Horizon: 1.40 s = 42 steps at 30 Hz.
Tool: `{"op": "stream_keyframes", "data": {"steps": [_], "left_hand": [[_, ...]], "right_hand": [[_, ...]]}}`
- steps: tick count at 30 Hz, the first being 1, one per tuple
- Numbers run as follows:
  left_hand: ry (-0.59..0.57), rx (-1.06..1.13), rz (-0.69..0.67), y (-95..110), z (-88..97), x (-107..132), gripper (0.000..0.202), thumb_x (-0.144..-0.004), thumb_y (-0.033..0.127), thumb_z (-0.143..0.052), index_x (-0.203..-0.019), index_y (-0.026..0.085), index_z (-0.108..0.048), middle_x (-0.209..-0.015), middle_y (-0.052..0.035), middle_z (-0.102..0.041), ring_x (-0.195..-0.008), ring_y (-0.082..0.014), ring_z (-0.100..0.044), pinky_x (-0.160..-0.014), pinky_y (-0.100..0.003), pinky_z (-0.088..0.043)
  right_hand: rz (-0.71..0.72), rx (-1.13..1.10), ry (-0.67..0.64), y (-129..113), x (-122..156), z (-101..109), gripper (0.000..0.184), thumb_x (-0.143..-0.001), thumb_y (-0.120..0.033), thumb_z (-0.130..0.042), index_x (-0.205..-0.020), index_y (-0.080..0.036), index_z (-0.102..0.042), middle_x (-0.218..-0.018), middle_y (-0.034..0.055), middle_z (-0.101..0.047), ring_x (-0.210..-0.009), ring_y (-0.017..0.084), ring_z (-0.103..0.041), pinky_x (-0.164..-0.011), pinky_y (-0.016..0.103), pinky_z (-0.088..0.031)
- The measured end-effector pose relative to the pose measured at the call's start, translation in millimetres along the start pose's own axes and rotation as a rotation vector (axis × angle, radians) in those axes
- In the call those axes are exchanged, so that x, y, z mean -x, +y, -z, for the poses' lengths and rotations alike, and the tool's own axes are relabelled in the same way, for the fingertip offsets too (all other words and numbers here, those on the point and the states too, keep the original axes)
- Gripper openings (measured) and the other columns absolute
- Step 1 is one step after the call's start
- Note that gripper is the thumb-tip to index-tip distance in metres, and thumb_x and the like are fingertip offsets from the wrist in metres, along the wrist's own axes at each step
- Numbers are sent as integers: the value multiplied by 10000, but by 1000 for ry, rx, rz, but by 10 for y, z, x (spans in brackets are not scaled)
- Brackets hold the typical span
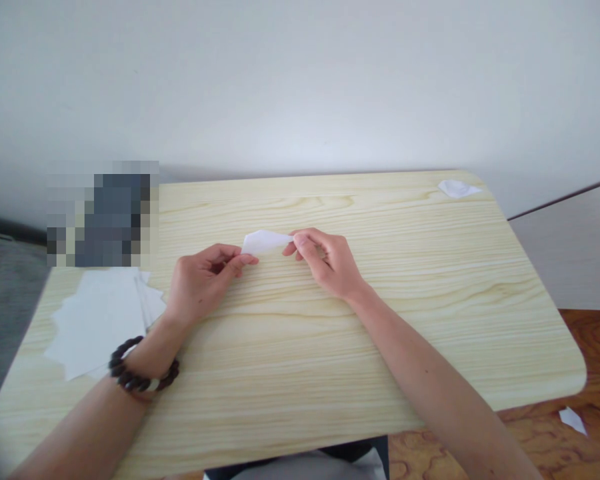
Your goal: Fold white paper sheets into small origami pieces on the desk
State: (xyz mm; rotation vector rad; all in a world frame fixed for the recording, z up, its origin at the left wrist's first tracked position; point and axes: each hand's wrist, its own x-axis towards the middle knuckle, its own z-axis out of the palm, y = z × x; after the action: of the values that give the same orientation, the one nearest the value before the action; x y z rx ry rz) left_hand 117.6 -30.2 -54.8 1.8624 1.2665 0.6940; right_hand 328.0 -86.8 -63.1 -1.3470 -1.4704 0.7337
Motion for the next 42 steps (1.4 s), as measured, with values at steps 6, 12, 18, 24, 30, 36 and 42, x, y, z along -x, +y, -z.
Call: {"op": "stream_keyframes", "data": {"steps": [6, 12, 18, 24, 30, 36, 42], "left_hand": [[-45, 20, -38, 24, 12, 22, 251, -809, 397, -634, -782, 156, -698, -596, 22, -628, -471, -72, -407, -442, -206, -301], [-110, 11, -118, 50, 36, 34, 264, -842, 395, -600, -784, 158, -702, -550, 49, -559, -434, -57, -317, -427, -212, -257], [-179, -66, -262, 54, 57, 26, 299, -906, 360, -519, -793, 173, -724, -578, 43, -570, -467, -64, -386, -464, -209, -298], [-255, -52, -307, 24, 86, 32, 373, -942, 354, -455, -797, 174, -748, -603, 5, -640, -526, -91, -523, -521, -204, -372], [-207, -50, -201, 35, 85, 57, 429, -931, 417, -460, -761, 162, -760, -528, 1, -618, -449, -88, -478, -450, -214, -316], [-231, -20, -229, 48, 79, 40, 437, -921, 410, -458, -689, 150, -721, -471, 30, -491, -436, -77, -367, -441, -221, -267], [-249, -86, -278, 47, 65, 14, 390, -910, 326, -483, -630, 154, -693, -452, 47, -433, -423, -64, -318, -429, -213, -239]], "right_hand": [[55, 154, 22, -11, -8, -1, 212, -949, -318, -483, -905, -195, -650, -810, 29, -736, -634, 115, -631, -590, 220, -516], [36, 149, 18, 6, -13, -3, 214, -956, -309, -471, -894, -184, -634, -781, 28, -721, -623, 107, -626, -590, 210, -503], [12, 87, 14, -8, -3, -12, 245, -957, -333, -465, -845, -182, -621, -750, 19, -698, -627, 106, -625, -583, 204, -496], [26, 91, -20, -29, -2, -4, 248, -950, -337, -478, -830, -183, -631, -759, 23, -696, -648, 113, -632, -564, 195, -491], [23, 142, -48, -39, -15, 9, 281, -947, -333, -482, -786, -182, -655, -743, 24, -702, -634, 114, -626, -556, 198, -475], [32, 148, -133, -51, -15, 21, 275, -938, -325, -490, -767, -179, -648, -729, 21, -697, -667, 124, -633, -576, 208, -468], [115, 203, -184, -70, -21, 22, 266, -927, -283, -500, -730, -184, -650, -692, 12, -698, -646, 117, -612, -580, 211, -455]]}}
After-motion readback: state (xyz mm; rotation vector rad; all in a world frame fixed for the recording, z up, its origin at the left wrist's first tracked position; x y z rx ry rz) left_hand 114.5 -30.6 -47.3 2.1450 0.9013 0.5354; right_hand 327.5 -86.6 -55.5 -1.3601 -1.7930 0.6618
